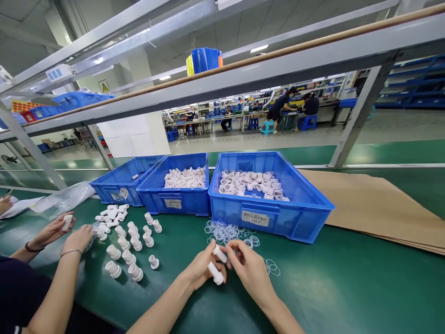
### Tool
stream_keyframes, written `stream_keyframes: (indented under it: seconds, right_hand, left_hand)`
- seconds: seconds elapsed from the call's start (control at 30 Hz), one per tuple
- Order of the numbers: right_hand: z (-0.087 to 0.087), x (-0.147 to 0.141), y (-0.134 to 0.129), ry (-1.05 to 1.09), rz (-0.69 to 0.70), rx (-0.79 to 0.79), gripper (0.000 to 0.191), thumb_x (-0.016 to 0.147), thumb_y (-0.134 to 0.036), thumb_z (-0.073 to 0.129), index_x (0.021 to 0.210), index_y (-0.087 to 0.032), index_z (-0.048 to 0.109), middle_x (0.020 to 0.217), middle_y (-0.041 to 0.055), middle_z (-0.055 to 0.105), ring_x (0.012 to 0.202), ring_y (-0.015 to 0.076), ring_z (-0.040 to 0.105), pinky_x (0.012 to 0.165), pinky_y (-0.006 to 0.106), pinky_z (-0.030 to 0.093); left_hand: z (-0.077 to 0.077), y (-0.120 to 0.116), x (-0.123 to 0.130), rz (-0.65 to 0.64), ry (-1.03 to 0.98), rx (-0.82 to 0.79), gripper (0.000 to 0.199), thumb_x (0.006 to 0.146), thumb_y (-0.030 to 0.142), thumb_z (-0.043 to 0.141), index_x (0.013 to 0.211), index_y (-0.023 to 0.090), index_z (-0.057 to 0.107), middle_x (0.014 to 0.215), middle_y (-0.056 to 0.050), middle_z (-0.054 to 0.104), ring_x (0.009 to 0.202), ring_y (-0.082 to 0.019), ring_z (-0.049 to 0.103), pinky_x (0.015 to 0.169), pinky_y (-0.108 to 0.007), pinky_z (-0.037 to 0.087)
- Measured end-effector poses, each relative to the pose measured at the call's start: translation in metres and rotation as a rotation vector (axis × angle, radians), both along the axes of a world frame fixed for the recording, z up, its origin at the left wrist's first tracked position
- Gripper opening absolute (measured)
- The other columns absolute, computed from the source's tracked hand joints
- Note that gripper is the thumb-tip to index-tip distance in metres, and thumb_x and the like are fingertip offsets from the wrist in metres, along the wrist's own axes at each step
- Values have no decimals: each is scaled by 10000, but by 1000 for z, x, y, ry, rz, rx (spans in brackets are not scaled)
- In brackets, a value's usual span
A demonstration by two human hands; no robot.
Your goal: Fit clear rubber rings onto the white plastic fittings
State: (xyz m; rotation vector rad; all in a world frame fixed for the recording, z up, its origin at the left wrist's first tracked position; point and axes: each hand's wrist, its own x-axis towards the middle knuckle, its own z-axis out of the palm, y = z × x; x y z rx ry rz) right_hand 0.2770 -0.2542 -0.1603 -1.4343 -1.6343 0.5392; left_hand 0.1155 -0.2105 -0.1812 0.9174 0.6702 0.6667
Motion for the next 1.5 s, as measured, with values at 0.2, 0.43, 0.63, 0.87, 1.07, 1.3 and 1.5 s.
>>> stream_keyframes:
  seconds: [0.2, 0.43, 0.63, 0.87, 1.07, 1.3, 1.5]
  right_hand:
    - [-8, -14, -6, -108, 80, -27, 279, 1031, -487, 341, 991, -259, 496, 632, -43, 639, 520, 168, 626, 518, 271, 418]
    - [-11, -15, -9, -214, 62, 102, 235, 1053, -400, 303, 987, -250, 471, 831, 1, 700, 558, 151, 659, 535, 275, 443]
    - [-8, -13, -10, -236, 134, 74, 235, 1047, -379, 312, 967, -250, 492, 685, -26, 646, 546, 172, 644, 539, 288, 436]
    - [-6, 0, -4, 137, 10, 12, 239, 1033, -476, 387, 973, -255, 454, 672, -37, 558, 568, 166, 579, 583, 283, 462]
    - [0, 3, -2, 349, -51, -30, 302, 1009, -545, 441, 955, -249, 465, 693, -36, 533, 519, 136, 492, 501, 262, 410]
    - [-3, 3, -2, 388, 8, -108, 332, 994, -575, 468, 949, -245, 471, 644, -51, 521, 487, 130, 495, 489, 261, 418]
    - [1, -1, -5, 310, 124, -145, 302, 1013, -534, 456, 941, -242, 478, 633, -54, 527, 503, 122, 501, 494, 243, 404]
  left_hand:
    - [-6, -7, 14, -185, 45, -82, 879, 684, 978, 294, 726, 145, 572, 515, -15, 533, 404, -169, 558, 422, -280, 424]
    - [-2, -8, 15, -301, 30, -150, 935, 621, 1023, 207, 620, 155, 554, 481, -25, 525, 373, -174, 547, 397, -293, 415]
    - [-1, -12, 12, -285, 13, -149, 892, 689, 980, 265, 646, 141, 563, 482, -32, 521, 398, -171, 556, 440, -297, 459]
    - [0, -5, 4, -211, -270, -225, 559, 873, 683, 488, 962, 139, 581, 823, -57, 649, 443, -150, 581, 393, -251, 332]
    - [10, -12, 1, 5, -451, -633, 607, 911, 667, 427, 991, 91, 603, 858, -108, 673, 618, -154, 603, 529, -237, 411]
    - [14, -20, 3, 63, -134, -237, 415, 821, 444, 716, 1052, 126, 583, 951, -78, 675, 591, -90, 558, 479, -199, 419]
    - [22, -25, 2, 71, 105, 135, 471, 822, 546, 692, 1010, 133, 563, 813, -51, 650, 693, -112, 557, 585, -214, 426]
